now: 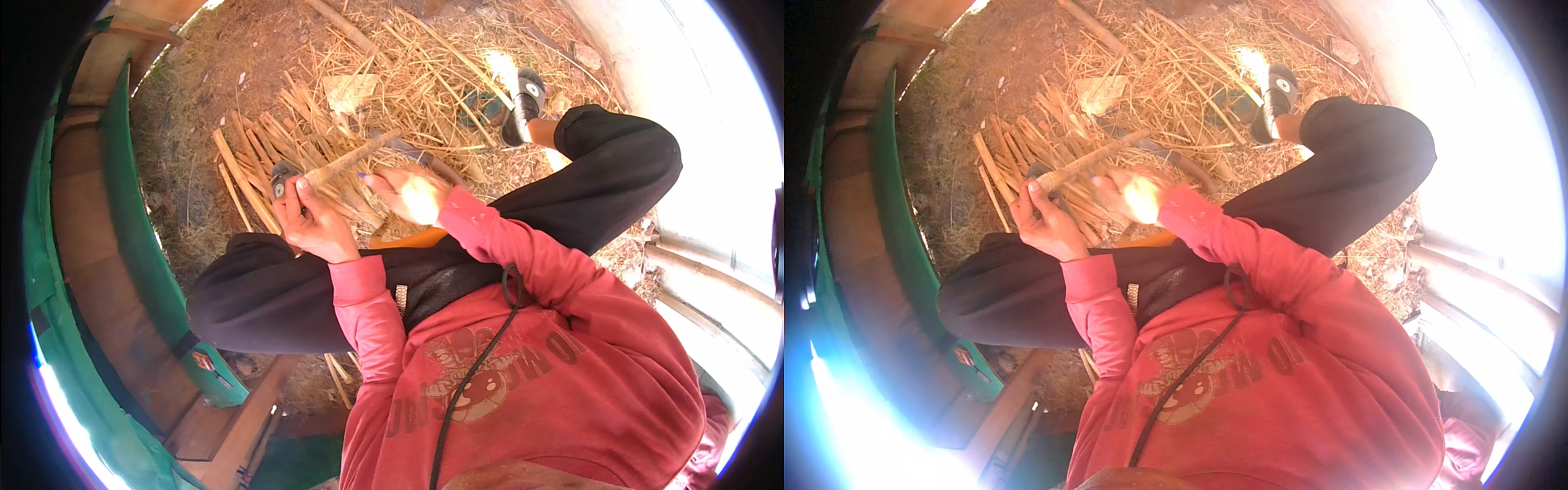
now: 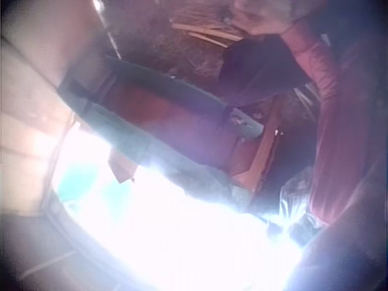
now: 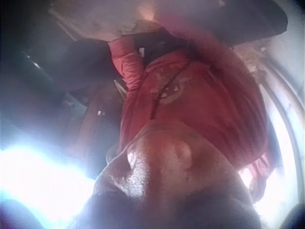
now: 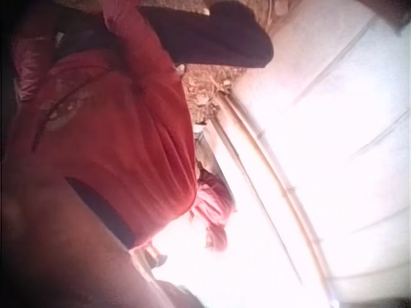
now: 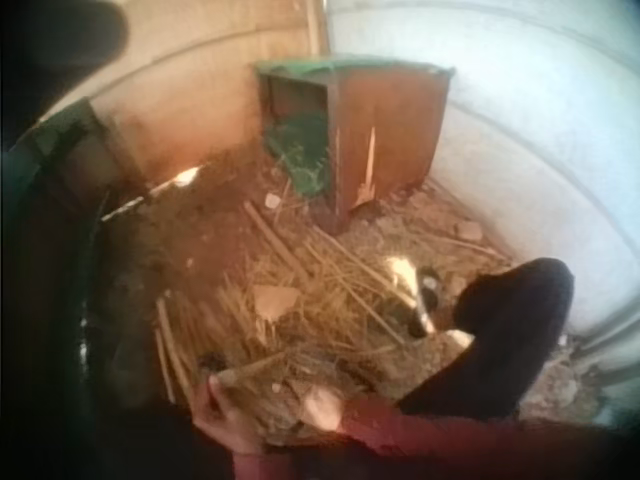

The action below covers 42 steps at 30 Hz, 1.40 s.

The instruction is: The person sits on the ground and uses a knife to shave thin strips from a wooden stick. They hold the stick with one hand and scrape along its length with the knife in the other, creating wood shavings.

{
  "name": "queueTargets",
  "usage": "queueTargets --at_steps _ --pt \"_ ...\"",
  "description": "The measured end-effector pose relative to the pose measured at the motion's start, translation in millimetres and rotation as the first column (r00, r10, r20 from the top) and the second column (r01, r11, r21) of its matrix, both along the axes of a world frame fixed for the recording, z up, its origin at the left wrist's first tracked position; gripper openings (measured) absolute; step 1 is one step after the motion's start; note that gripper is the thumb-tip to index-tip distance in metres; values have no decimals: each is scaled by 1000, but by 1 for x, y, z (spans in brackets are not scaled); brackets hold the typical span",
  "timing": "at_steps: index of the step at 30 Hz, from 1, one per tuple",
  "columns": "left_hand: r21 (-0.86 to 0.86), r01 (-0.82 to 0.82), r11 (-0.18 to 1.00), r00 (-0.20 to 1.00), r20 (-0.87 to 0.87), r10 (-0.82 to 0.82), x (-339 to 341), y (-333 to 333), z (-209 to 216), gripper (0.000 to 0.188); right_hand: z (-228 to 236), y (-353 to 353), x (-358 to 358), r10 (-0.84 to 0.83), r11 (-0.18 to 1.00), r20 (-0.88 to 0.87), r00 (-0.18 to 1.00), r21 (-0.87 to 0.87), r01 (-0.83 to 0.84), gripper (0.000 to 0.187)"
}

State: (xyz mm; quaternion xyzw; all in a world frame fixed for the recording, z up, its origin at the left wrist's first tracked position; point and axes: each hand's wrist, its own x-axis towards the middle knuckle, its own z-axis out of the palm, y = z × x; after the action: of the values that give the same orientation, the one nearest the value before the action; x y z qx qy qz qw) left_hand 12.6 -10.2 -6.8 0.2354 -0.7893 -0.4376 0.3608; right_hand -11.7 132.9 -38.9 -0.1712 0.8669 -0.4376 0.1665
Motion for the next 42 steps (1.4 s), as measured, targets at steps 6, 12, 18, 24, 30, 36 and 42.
queueTargets --at_steps 6,12,18,24,30,36,42 --pt "-36 71 997 997 -22 -72 2 -2 -3 17 -5 -24 -9 -74 980 -66 995 180 85 37" --pt "-100 122 987 992 -11 -124 -3 2 1 23 -120 16 -36 165 796 94 982 575 -189 34" --pt "-106 12 994 1000 -24 -15 -2 -7 -14 25 28 -4 -12 37 887 226 973 442 -136 49" --pt "-17 37 999 999 -17 -38 2 -4 -8 22 38 6 -5 144 941 -176 974 329 -79 38" --pt "31 84 996 996 15 -84 0 2 -1 19 -43 -25 -26 -100 970 -144 985 207 129 39" --pt "-200 148 969 988 -6 -152 -2 7 -4 23 -151 17 -64 -110 933 -136 985 326 150 44" --pt "-84 42 996 998 56 -37 -1 3 -2 25 -167 11 -79 22 864 -36 999 503 -1 43"
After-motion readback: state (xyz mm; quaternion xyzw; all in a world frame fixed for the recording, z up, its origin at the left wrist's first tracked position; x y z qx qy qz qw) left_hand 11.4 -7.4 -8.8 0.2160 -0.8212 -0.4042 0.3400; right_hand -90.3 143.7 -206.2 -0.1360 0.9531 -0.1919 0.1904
